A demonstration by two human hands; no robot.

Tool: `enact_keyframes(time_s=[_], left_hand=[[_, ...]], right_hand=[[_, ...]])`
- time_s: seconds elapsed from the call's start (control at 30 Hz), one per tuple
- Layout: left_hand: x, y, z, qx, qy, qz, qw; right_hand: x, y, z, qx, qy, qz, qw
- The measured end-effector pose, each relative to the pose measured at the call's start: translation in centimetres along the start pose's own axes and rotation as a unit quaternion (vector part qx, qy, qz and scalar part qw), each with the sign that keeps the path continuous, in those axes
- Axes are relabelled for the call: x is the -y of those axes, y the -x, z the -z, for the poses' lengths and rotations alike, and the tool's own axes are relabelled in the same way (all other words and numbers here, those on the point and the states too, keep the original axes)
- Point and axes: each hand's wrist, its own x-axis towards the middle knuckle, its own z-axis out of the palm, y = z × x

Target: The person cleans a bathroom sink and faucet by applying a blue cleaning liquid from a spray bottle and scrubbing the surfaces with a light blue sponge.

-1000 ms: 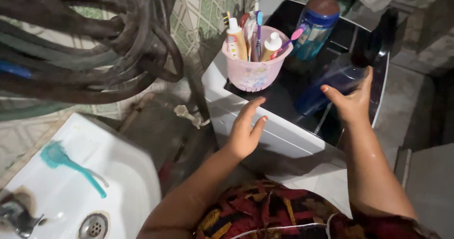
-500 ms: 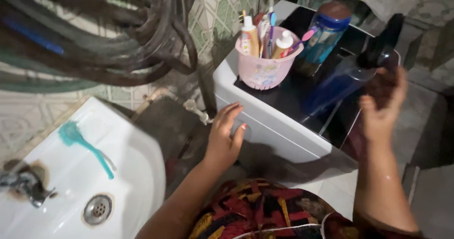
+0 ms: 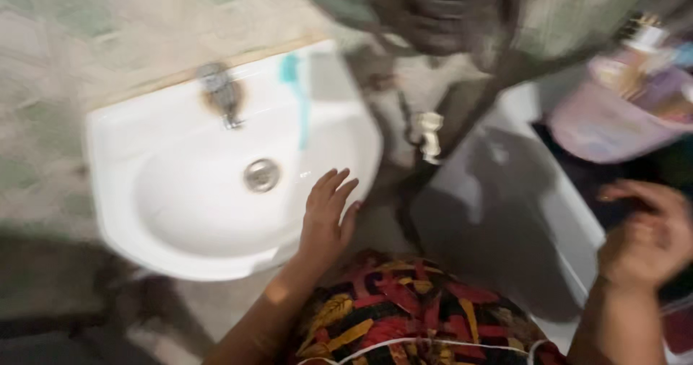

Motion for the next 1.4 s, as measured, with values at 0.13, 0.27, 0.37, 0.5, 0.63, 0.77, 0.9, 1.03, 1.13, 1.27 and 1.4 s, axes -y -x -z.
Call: enact_keyframes(time_s=[0.13,0.27,0.37,0.5,0.63,0.77,0.9,1.03,1.13,1.27,1.4], left_hand=[[3.7,6.1,5.1,-0.059,-0.089,0.067,0.992],[7.1,10.9,9.7,-0.074,-0.176,0.156,0.969],[8.9,13.2,11.9,-0.092,-0.224,0.172,0.955],[10.9,14.8,14.3,-0.087,-0.234,0.218,0.944],[12.7,15.2,15.3,-0.113,-0.235,0.204,0.944],[14.2,15.4,16.4,-0.120,-0.236,0.180,0.948],[15.4,15.3,17.0,-0.127,-0.236,0.157,0.950],[16.1,15.1,17.6,-0.118,-0.237,0.145,0.953],[16.5,14.7,18.0,-0.115,-0.224,0.138,0.958],[16.9,13.7,18.4,-0.115,-0.222,0.123,0.961],[16.8,13.4,18.8,-0.094,-0.222,0.131,0.962]], right_hand=[[0.7,-2.2,-13.8,0.334,-0.034,-0.084,0.938],[0.5,-1.9,-29.2,0.454,0.011,-0.133,0.881],[0.2,-1.5,-38.5,0.453,0.011,-0.143,0.880],[-0.5,-2.6,-46.5,0.455,0.144,-0.145,0.867],[-0.6,-2.3,-49.5,0.376,0.179,-0.160,0.895],[0.5,-1.8,-49.7,0.348,0.181,-0.148,0.908],[1.0,-1.1,-49.3,0.320,0.096,-0.219,0.917],[0.3,-0.5,-50.6,0.356,-0.059,-0.119,0.925],[0.2,-1.2,-52.9,0.365,-0.054,-0.203,0.907],[0.2,-2.6,-56.5,0.357,-0.029,-0.227,0.906],[-0.1,-2.3,-55.7,0.365,-0.016,-0.209,0.907]])
